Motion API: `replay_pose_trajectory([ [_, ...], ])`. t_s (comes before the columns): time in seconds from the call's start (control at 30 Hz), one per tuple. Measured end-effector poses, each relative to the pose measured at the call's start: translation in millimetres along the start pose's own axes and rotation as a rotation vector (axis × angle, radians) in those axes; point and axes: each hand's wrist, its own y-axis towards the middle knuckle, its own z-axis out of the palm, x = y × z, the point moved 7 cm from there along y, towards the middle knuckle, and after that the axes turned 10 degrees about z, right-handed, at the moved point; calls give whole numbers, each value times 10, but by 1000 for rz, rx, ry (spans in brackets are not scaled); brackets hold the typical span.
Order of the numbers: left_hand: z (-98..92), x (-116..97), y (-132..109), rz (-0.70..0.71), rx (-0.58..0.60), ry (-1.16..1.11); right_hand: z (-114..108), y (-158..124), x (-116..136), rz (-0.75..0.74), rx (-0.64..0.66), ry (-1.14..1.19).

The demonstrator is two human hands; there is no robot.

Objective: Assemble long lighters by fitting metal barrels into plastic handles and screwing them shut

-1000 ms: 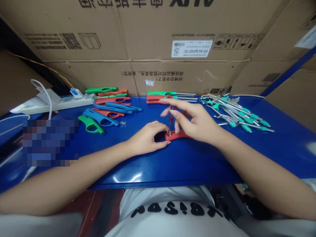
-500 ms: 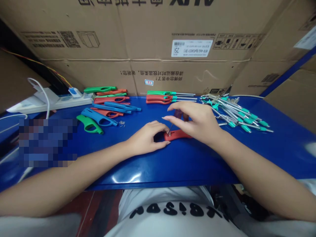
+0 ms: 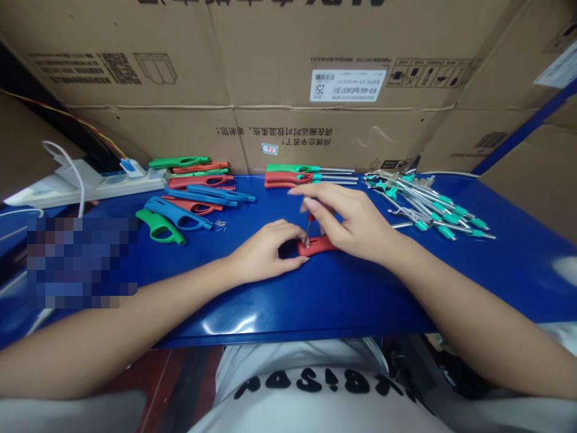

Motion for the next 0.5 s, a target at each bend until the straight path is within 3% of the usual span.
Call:
replay_pose_trajectory([
  [0.07, 4, 4, -1, -5, 4, -9, 48, 8, -30, 55, 97, 151],
  [0.13, 7, 4, -1, -7, 10, -14, 38, 12, -46, 86, 104, 183],
  [0.27, 7, -4, 5, -3, 18, -6, -91, 0, 6, 20, -81, -118],
  [0.33, 5, -8, 8, 2, 15, -7, -80, -5, 25, 5, -89, -226],
  [0.5, 2, 2, 4, 1, 11, 2, 63, 13, -16, 63, 79, 72],
])
